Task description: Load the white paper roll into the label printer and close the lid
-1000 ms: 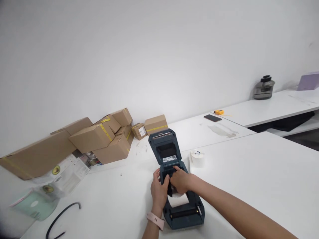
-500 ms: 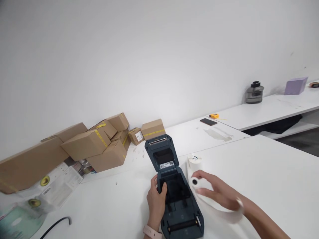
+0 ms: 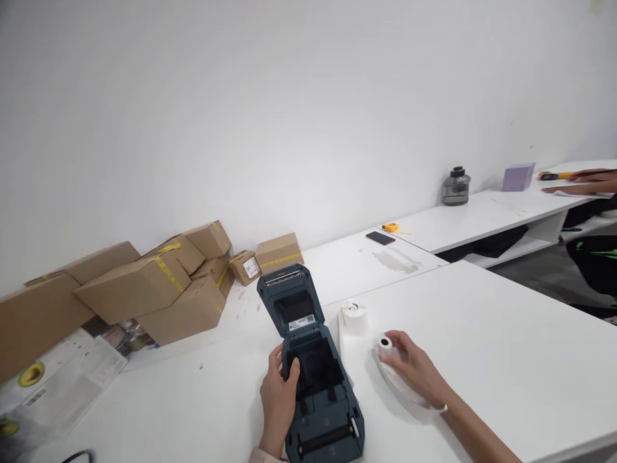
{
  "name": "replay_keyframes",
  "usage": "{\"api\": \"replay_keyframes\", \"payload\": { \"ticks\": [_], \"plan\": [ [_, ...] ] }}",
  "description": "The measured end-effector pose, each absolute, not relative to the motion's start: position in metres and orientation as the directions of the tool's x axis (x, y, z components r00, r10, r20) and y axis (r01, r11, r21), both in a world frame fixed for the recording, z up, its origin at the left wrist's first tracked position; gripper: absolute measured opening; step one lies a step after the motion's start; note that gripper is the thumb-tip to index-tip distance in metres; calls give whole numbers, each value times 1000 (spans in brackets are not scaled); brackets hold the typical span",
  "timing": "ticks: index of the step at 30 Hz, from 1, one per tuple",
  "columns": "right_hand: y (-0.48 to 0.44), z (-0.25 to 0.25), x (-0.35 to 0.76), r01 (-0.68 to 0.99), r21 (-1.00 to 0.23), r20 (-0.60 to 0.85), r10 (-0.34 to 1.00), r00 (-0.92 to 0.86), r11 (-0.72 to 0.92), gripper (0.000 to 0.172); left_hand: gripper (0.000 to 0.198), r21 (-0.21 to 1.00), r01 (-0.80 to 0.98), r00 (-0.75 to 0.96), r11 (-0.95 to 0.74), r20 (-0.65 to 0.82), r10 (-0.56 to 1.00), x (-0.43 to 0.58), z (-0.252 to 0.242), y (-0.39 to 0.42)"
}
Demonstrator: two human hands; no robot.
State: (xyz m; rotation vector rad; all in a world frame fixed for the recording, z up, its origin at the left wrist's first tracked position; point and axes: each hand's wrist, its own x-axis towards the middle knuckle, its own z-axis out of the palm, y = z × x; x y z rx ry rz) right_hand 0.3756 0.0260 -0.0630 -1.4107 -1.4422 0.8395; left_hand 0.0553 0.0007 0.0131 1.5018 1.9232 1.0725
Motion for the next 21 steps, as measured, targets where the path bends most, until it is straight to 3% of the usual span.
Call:
{"api": "replay_keyframes", "payload": {
  "ticks": [3, 9, 16, 21],
  "plan": [
    [41, -51, 386, 334, -939, 130, 986, 109, 87, 57, 47, 795, 600, -288, 87, 113, 951, 56, 14, 1],
    [111, -6, 385, 484, -866, 47, 985, -166, 124, 83, 42, 825, 562, -273, 56, 122, 954, 54, 19, -2],
    [131, 10, 352, 387, -916, -26, 944, -328, 109, 68, 42, 834, 552, -257, -6, 177, 950, 51, 25, -7],
    [108, 40, 351, 225, -967, 32, 938, -345, 115, 77, 36, 858, 510, -199, -64, 191, 961, 44, 26, -5]
  ]
}}
